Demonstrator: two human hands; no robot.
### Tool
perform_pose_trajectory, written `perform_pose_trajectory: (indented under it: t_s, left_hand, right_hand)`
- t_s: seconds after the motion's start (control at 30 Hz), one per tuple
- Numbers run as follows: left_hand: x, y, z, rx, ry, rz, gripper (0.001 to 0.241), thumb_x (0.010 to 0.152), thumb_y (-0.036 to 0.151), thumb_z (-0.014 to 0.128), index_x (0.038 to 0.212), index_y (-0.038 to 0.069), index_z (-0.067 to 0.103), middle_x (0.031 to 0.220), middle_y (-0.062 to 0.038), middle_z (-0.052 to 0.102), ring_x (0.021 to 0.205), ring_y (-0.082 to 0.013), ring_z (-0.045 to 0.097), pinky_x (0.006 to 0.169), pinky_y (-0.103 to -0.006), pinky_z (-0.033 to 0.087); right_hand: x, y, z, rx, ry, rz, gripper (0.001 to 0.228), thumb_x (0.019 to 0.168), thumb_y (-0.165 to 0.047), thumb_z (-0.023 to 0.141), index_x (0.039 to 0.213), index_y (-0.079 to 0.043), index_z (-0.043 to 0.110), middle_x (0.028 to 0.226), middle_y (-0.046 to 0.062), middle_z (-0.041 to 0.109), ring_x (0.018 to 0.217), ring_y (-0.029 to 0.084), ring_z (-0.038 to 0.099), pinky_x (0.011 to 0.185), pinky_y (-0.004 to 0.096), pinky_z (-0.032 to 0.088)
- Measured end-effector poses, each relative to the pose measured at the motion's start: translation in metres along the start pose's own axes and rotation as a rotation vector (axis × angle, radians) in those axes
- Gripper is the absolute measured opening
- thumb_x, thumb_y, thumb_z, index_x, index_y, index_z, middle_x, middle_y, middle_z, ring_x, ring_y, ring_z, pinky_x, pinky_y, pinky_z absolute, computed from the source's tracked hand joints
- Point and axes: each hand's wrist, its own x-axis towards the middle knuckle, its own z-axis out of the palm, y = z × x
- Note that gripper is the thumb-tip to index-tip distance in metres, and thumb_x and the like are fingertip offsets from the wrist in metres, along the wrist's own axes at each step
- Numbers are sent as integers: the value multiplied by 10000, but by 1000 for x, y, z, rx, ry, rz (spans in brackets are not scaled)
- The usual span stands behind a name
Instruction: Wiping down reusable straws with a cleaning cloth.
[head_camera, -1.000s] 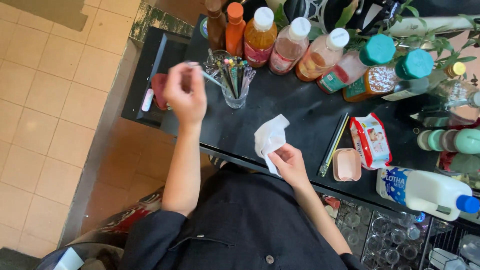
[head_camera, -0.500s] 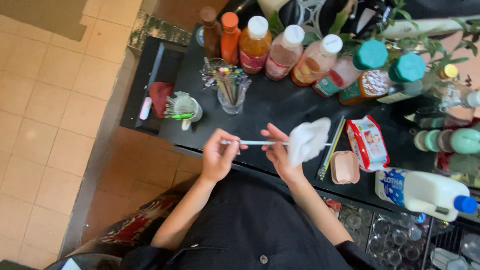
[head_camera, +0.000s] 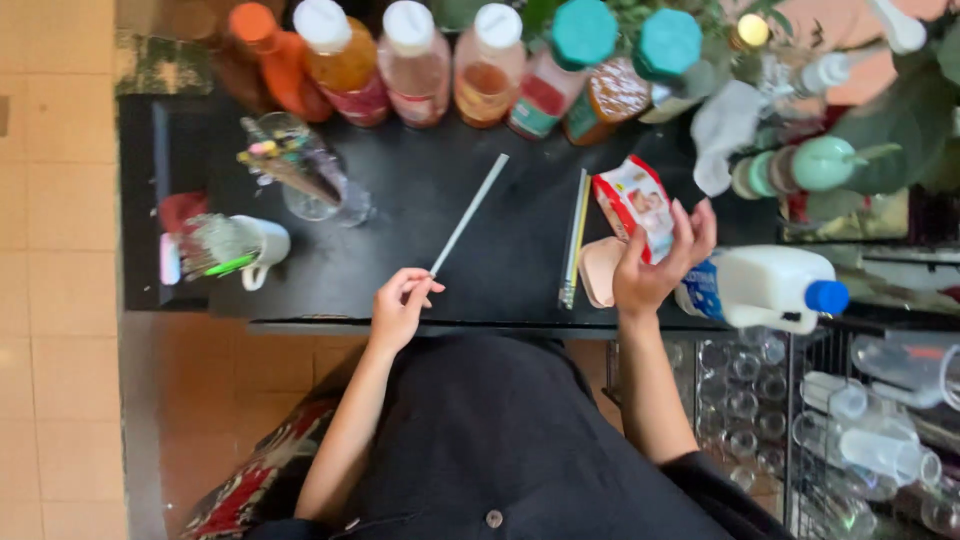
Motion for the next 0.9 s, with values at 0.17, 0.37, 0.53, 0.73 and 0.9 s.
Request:
perform_pose_trajectory:
  t_s: [0.17,0.37,0.53,0.73,0.9]
  left_hand:
    - [17,-4,36,-47,-79,-31,190,1018,152,612,1104,-8,667,979,-80,789,711,-74,611,687,-237,514]
    - [12,-1,61,-49,-146,-72,208,1024,174,605,1116,-1,672,974,-77,787,722,-71,611,689,-233,508]
    - [6,-13,56,-75,-154,-74,215,1030,181,601,1122,-1,666,980,-76,786,729,-72,607,694,-236,506]
    - [0,-2,40,-49,-160,-56,205,1029,178,595,1114,7,670,977,-89,790,728,-79,628,701,-239,527]
    - [-1,4,28,-247,-251,-15,173,1050,158,583,1126,9,627,1037,-111,779,765,-94,645,750,-255,547]
  right_hand:
    - [49,109,40,-273,-48,99,603,1000,-3,678,1557,-20,448,1679,290,206,1574,470,221,1299,525,186]
    - [51,220,82,-503,-290,491,392,971,-104,592,1363,-95,614,1582,258,319,1427,482,307,1144,584,274]
    - [43,224,76,-565,-427,570,262,977,-156,589,1199,-107,721,1383,165,562,1238,397,531,1007,598,373]
    - [68,72,35,-175,-290,424,209,1026,-101,630,1207,-92,735,1014,120,750,836,255,702,767,407,533]
    - [12,0,42,657,-397,466,714,967,35,703,1527,-40,267,980,89,753,925,108,716,863,237,564]
